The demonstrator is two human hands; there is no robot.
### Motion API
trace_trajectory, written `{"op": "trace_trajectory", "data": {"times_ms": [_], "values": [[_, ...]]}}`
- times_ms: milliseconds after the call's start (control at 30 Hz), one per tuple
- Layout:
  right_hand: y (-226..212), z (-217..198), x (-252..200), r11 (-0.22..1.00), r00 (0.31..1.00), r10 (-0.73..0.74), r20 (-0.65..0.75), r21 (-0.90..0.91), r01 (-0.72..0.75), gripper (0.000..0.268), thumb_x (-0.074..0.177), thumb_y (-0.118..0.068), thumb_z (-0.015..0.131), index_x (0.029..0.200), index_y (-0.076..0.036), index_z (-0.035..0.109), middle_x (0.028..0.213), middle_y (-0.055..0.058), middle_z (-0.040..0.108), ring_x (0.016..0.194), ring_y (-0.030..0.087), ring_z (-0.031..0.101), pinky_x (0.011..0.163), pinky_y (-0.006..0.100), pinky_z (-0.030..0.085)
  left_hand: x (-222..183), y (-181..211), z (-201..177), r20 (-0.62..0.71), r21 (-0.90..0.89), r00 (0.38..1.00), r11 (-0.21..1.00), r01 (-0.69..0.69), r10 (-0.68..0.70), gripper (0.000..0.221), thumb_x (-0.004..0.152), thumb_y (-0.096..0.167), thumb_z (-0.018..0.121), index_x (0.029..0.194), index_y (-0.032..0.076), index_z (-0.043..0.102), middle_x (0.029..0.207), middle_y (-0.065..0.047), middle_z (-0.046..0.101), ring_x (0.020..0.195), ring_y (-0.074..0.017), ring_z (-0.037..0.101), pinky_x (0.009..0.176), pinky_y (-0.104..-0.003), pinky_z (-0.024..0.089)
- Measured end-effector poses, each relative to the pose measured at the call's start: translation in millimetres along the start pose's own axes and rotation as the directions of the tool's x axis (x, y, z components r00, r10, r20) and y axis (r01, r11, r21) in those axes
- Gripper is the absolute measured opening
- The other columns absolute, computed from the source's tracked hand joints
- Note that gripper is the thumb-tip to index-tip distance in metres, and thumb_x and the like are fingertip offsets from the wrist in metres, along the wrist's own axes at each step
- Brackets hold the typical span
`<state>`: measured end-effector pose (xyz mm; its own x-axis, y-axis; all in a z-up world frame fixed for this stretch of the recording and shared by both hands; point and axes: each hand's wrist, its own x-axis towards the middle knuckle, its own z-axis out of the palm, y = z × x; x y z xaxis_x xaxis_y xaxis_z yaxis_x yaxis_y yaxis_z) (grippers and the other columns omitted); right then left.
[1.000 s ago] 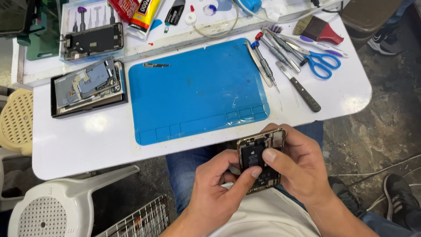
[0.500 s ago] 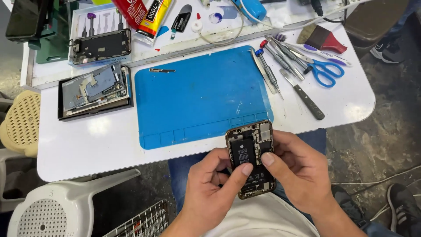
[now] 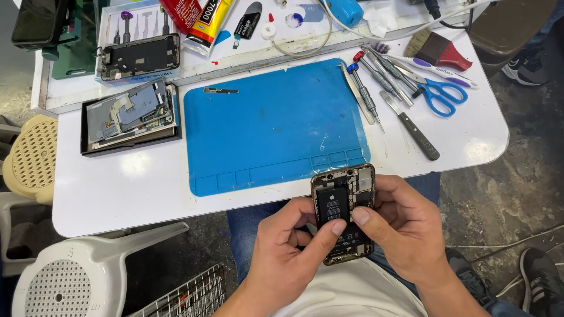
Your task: Disassembling a smartphone using a screwdriver and prying tools to access internal components.
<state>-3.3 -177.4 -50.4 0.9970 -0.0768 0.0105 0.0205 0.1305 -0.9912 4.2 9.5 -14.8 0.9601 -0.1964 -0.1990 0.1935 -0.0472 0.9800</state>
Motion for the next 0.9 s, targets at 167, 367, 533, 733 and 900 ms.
{"op": "trace_trajectory", "data": {"times_ms": [167, 367, 533, 733, 900], "values": [[2.8, -0.4, -0.3, 1.0, 1.0, -0.012, 0.002, 0.009, 0.012, 0.041, 0.089, -0.011, 0.072, 0.126, 0.004, 0.065, 0.108, 0.016, 0.077, 0.09, 0.02, 0.072, 0.076, 0.03, 0.063, 0.0, -0.6, 0.1, -0.002, 0.008, 1.0, 1.0, -0.011, 0.011, 0.014, 0.092, 0.018, 0.078, 0.096, 0.007, 0.069, 0.077, -0.002, 0.066, 0.047, 0.0005, 0.038, 0.038, -0.02, 0.029], [3.0, -1.6, -1.3, 1.0, 1.0, 0.013, 0.005, 0.026, -0.013, 0.042, 0.088, -0.013, 0.073, 0.125, 0.004, 0.065, 0.107, 0.016, 0.077, 0.087, 0.019, 0.071, 0.071, 0.031, 0.062, 0.2, -2.7, 1.4, 0.016, -0.001, 1.0, 1.0, -0.008, 0.008, 0.016, 0.093, 0.019, 0.077, 0.1, 0.007, 0.07, 0.076, -0.002, 0.065, 0.048, 0.0014, 0.038, 0.038, -0.019, 0.029], [0.5, -5.3, -3.2, 0.998, 1.0, -0.004, 0.013, 0.055, 0.004, 0.041, 0.092, -0.015, 0.068, 0.127, 0.007, 0.064, 0.11, 0.018, 0.076, 0.096, 0.023, 0.073, 0.08, 0.034, 0.063, 0.4, -1.2, 1.2, 0.026, -0.014, 1.0, 1.0, 0.004, -0.003, 0.016, 0.093, 0.018, 0.078, 0.099, 0.006, 0.07, 0.078, -0.002, 0.063, 0.05, 0.0005, 0.037, 0.039, -0.02, 0.03], [2.2, -4.2, -2.6, 0.999, 0.999, -0.042, 0.02, 0.016, 0.042, 0.049, 0.088, -0.016, 0.072, 0.131, 0.006, 0.062, 0.112, 0.017, 0.076, 0.096, 0.022, 0.073, 0.081, 0.033, 0.061, 0.6, -2.7, 0.9, 0.027, 0.004, 0.999, 1.0, -0.022, 0.022, 0.016, 0.093, 0.019, 0.077, 0.098, 0.007, 0.069, 0.077, -0.002, 0.062, 0.049, -0.0001, 0.036, 0.039, -0.021, 0.029], [-2.0, -2.4, -0.9, 1.0, 1.0, 0.013, -0.003, 0.001, -0.013, 0.047, 0.089, -0.02, 0.071, 0.128, 0.004, 0.066, 0.108, 0.016, 0.078, 0.09, 0.021, 0.074, 0.073, 0.033, 0.063, 2.6, -0.7, 0.1, 0.004, 0.019, 0.999, 0.999, 0.05, -0.05, 0.017, 0.092, 0.022, 0.078, 0.101, 0.008, 0.074, 0.079, -0.001, 0.066, 0.05, -0.0017, 0.037, 0.041, -0.023, 0.032]]}}
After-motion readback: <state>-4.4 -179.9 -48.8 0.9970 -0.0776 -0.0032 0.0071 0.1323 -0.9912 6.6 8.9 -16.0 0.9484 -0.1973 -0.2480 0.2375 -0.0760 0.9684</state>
